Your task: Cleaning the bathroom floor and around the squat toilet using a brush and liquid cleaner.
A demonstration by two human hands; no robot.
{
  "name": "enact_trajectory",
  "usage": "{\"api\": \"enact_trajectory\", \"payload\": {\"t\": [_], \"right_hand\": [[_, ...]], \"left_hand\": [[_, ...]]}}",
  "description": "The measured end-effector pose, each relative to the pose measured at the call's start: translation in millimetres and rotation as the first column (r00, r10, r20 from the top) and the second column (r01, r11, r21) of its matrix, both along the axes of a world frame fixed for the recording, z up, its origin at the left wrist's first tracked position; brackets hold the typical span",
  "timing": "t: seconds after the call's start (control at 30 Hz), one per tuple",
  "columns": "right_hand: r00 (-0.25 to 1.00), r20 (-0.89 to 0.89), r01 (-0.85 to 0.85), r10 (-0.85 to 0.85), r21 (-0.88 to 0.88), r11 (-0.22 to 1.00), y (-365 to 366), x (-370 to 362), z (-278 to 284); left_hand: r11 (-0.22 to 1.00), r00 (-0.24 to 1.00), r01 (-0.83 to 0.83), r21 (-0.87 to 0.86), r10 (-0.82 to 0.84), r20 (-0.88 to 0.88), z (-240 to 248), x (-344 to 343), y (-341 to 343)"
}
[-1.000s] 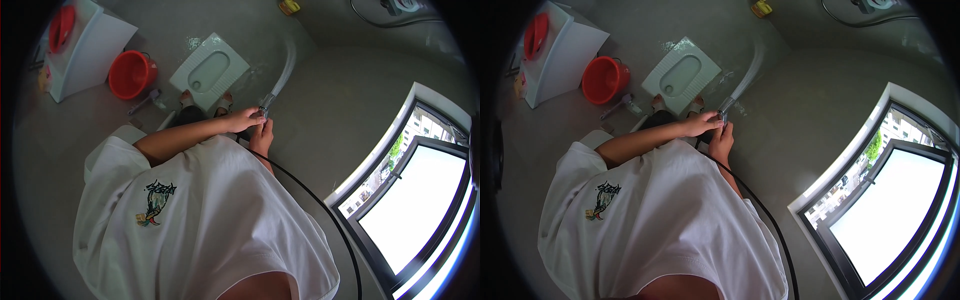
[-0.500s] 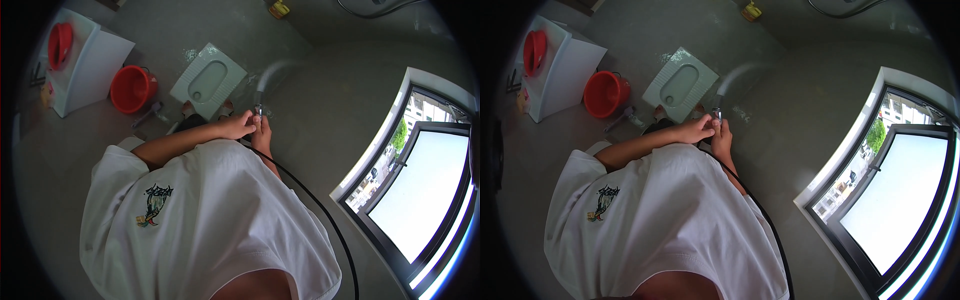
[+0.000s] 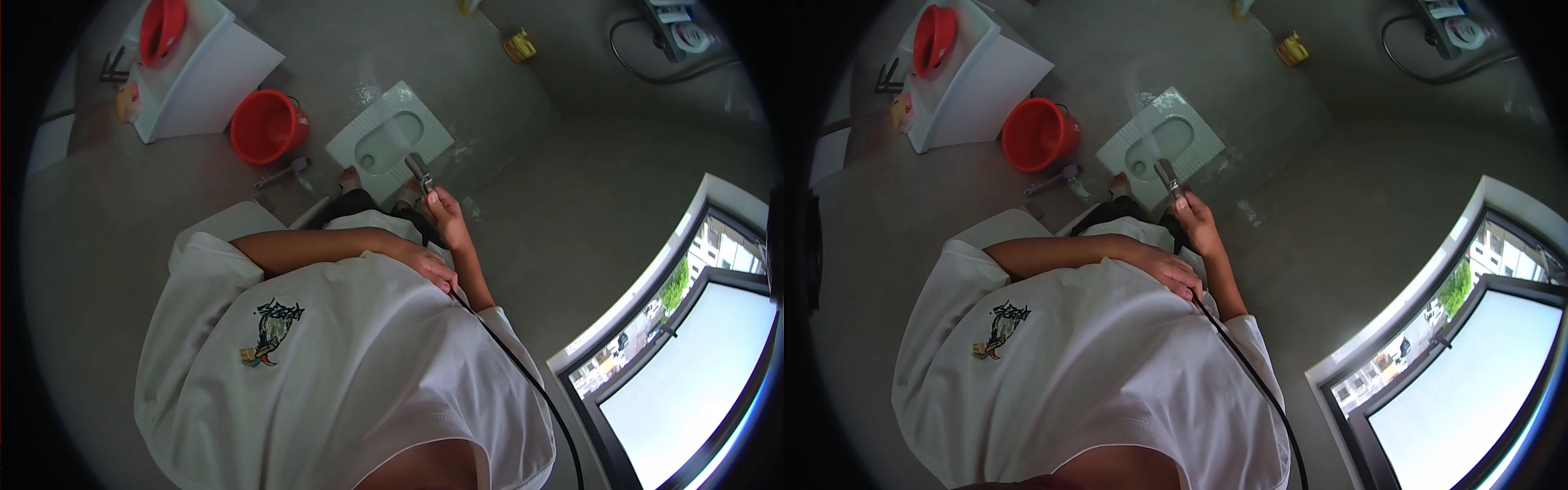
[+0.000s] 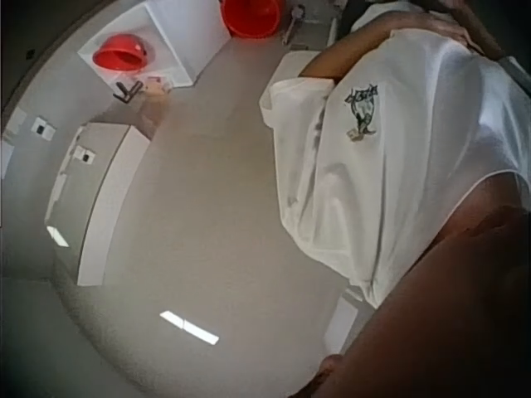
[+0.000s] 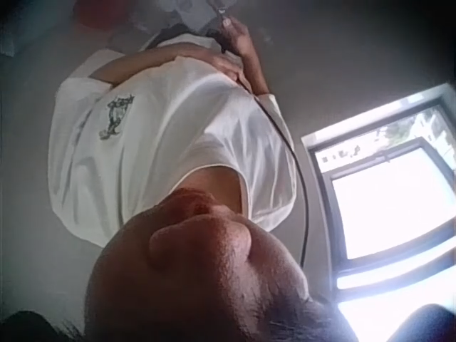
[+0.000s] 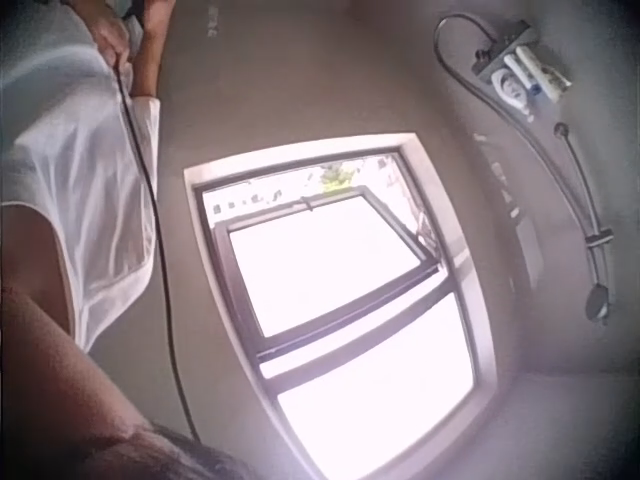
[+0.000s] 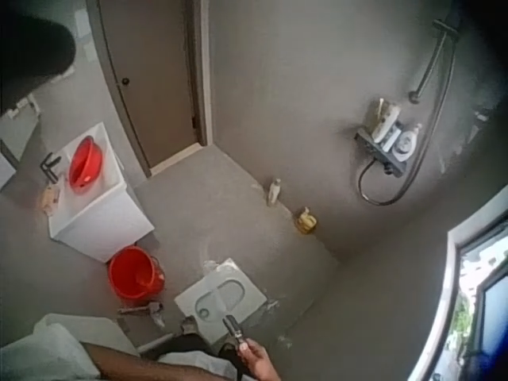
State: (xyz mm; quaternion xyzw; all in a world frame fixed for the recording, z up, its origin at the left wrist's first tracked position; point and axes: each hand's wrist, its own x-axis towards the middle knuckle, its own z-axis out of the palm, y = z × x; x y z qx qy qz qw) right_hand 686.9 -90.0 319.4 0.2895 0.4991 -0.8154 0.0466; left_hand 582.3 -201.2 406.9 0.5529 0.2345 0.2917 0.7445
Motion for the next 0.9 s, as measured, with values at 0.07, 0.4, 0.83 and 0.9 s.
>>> {"api": "enact_trajectory", "payload": {"t": [0.07,0.4,0.83,0.9], "right_hand": [[0.999,0.014,0.041,-0.042,0.065,0.997,-6.4,2.2,0.2],[0.965,0.172,-0.261,0.200,0.513,0.818,-23.7,13.8,15.8],[0.933,-0.115,0.350,-0.340,0.074,0.934,25.4,0.3,-8.7],[0.999,-0.044,-0.002,0.016,0.288,0.958,19.1,-1.0,-6.3]], "left_hand": [[1.000,1.000,-0.016,-0.007,0.016,0.011,-7.3,1.0,-1.4],[0.985,0.998,-0.042,-0.168,0.048,0.033,6.9,-7.8,-2.2],[0.975,0.991,-0.123,-0.184,0.113,-0.064,9.8,-9.6,0.9],[0.974,0.992,-0.114,-0.194,0.102,-0.068,12.1,-9.9,0.0]]}}
